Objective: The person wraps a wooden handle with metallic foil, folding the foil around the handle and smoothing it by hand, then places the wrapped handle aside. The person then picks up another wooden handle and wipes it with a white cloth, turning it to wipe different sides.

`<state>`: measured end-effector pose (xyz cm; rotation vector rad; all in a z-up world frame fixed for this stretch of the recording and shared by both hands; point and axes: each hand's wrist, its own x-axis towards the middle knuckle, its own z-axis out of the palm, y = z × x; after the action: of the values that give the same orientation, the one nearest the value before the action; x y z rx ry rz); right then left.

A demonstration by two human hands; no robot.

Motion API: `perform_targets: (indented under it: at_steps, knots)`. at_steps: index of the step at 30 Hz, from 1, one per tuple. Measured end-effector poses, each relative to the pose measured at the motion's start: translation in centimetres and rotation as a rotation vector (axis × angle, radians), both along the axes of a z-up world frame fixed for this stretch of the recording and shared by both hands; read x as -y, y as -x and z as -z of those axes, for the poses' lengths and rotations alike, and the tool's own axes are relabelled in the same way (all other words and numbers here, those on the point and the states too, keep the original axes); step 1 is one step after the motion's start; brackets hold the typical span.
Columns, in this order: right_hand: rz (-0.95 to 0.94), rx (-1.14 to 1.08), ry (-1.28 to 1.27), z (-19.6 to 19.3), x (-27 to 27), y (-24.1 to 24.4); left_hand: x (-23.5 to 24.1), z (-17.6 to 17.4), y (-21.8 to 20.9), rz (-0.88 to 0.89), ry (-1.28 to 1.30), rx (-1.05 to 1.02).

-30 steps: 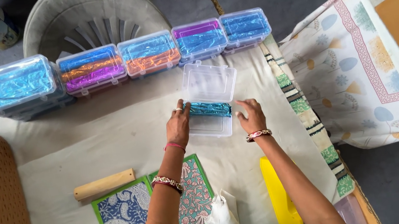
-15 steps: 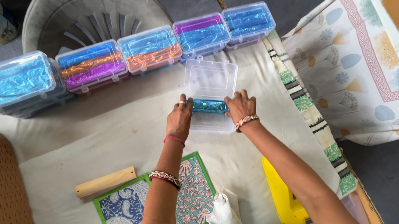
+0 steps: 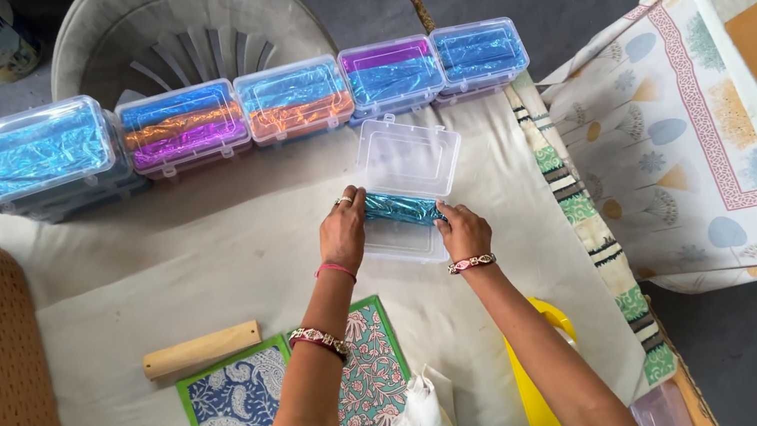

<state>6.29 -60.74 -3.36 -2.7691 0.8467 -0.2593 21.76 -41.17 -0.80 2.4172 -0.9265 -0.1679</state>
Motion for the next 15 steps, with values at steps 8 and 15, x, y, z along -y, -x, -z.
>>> perform_targets:
  at_steps: [8, 15]
  knots:
    - [0.072, 0.008, -0.164, -1.5, -0.6, 0.1, -0.4, 1.7, -0.8, -0.103, 0.160, -0.179]
    - [0.027, 0.118, -0.094, -2.4, -0.6, 0.9, -0.8, 1.8, 0.0, -0.196, 0.183, -0.285]
